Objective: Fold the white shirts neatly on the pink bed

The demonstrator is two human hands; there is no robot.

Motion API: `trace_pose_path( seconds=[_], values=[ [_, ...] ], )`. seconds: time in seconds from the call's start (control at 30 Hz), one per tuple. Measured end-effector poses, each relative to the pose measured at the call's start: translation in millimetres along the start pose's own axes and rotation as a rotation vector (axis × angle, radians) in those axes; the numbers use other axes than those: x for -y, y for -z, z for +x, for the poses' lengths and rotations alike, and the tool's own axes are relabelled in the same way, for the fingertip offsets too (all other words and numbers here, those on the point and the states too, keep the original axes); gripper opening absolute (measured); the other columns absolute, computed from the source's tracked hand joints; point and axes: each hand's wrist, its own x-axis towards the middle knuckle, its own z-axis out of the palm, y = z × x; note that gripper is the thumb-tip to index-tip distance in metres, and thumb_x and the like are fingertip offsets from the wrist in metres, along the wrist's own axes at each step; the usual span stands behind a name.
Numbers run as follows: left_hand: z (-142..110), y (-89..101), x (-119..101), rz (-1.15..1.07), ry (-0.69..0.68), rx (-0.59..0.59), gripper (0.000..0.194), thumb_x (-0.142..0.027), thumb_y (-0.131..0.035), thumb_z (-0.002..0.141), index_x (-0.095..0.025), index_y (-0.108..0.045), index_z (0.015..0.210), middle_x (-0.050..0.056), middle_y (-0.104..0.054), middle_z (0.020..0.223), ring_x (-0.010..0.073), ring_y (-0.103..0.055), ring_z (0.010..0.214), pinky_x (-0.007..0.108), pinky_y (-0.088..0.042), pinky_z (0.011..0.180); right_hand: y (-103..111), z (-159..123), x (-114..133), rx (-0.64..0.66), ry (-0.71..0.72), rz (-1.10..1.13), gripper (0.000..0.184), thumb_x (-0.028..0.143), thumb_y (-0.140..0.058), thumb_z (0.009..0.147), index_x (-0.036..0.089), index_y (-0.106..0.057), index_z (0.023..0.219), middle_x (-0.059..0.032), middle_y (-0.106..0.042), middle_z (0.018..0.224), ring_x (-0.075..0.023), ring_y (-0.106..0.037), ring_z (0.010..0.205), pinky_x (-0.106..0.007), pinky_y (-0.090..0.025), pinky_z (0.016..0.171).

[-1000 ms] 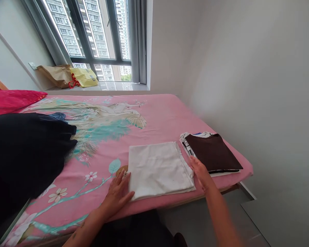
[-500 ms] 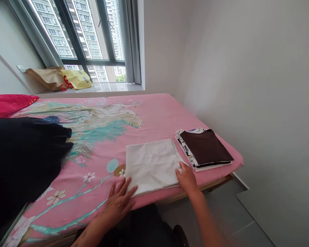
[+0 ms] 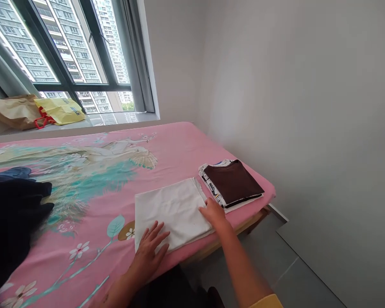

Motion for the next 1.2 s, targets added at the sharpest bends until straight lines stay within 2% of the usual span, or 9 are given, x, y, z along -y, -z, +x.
trace_pose_path(
  seconds=[0.13,0.27,0.4,0.57,0.7,0.87,1.03,1.13,1.2],
  values=[
    [35,-13.9,2,-0.03,0.011,0.016,0.036,-0.03,-0.043,0.089,-0.028,-0.058,0.121,0.004,-0.045,0.142,0.0233,-0.03,0.137,0.049,-0.029,0.11,9,-4,-2,0.013,-0.013,0.027,0.044,0.046,-0.056,0.074,0.02,-0.055,0.108,-0.0081,-0.065,0.107,-0.0243,-0.06,0.097,-0.03,-0.04,0.073],
    [59,-28.9,6,0.011,0.043,0.013,0.04,-0.031,-0.043,0.088,-0.025,-0.054,0.126,0.007,-0.043,0.143,0.0244,-0.03,0.137,0.052,-0.024,0.111,15,-29,-14,-0.043,-0.071,0.038,0.042,0.051,-0.051,0.077,0.021,-0.054,0.107,-0.0072,-0.065,0.104,-0.0226,-0.061,0.091,-0.029,-0.038,0.068],
    [62,-42.8,9,0.092,0.031,-0.051,0.043,-0.035,-0.039,0.09,-0.024,-0.05,0.131,0.008,-0.041,0.145,0.0245,-0.028,0.138,0.052,-0.017,0.113,7,-57,-33,-0.064,-0.124,0.043,0.03,0.052,-0.049,0.079,0.023,-0.055,0.084,-0.0021,-0.066,0.081,-0.0201,-0.061,0.077,-0.028,-0.035,0.062],
    [59,-45.5,8,0.114,0.026,-0.063,0.043,-0.036,-0.038,0.09,-0.025,-0.05,0.13,0.007,-0.041,0.145,0.0231,-0.029,0.137,0.049,-0.017,0.114,-7,-66,-47,-0.09,-0.182,0.093,0.035,0.057,-0.048,0.078,0.023,-0.054,0.073,-0.0019,-0.064,0.07,-0.0201,-0.06,0.071,-0.028,-0.035,0.062],
    [61,-42.1,7,0.074,0.058,-0.05,0.042,-0.036,-0.04,0.09,-0.025,-0.052,0.129,0.007,-0.042,0.144,0.0235,-0.03,0.137,0.05,-0.018,0.113,-13,-66,-49,-0.137,-0.161,0.202,0.037,0.059,-0.05,0.076,0.022,-0.055,0.075,-0.0023,-0.065,0.072,-0.0203,-0.06,0.07,-0.029,-0.038,0.062],
    [64,-42.4,4,-0.04,0.129,-0.072,0.039,-0.034,-0.046,0.087,-0.025,-0.057,0.123,0.008,-0.047,0.14,0.0252,-0.033,0.135,0.052,-0.018,0.112,-24,-69,-42,-0.176,-0.175,0.586,0.043,0.056,-0.055,0.074,0.019,-0.056,0.096,-0.0053,-0.068,0.085,-0.018,-0.062,0.063,-0.028,-0.045,0.056],
    [79,-43.1,1,-0.36,0.196,-0.176,0.032,-0.027,-0.048,0.085,-0.023,-0.065,0.111,0.009,-0.057,0.13,0.0237,-0.043,0.129,0.049,-0.022,0.112,-31,-62,-24,-0.199,-0.249,0.903,0.064,0.047,-0.061,0.07,0.019,-0.046,0.125,-0.0119,-0.063,0.11,-0.0182,-0.062,0.066,-0.026,-0.045,0.042],
    [98,-36.1,6,-0.758,0.302,-0.264,0.03,-0.024,-0.049,0.084,-0.021,-0.065,0.109,0.008,-0.058,0.129,0.0207,-0.044,0.128,0.041,-0.028,0.112,-25,-57,3,-0.268,-0.177,1.075,0.054,0.046,-0.06,0.072,0.016,-0.053,0.116,-0.008,-0.066,0.091,-0.0154,-0.058,0.061,-0.025,-0.046,0.045],
    [113,-27.0,13,-1.07,0.455,-0.316,0.029,-0.024,-0.05,0.085,-0.021,-0.064,0.11,0.007,-0.058,0.129,0.019,-0.046,0.126,0.038,-0.031,0.11,-16,-56,37,-0.282,-0.057,1.142,0.047,0.046,-0.06,0.074,0.014,-0.056,0.109,-0.004,-0.065,0.077,-0.0133,-0.054,0.057,-0.024,-0.045,0.048]
  ],
)
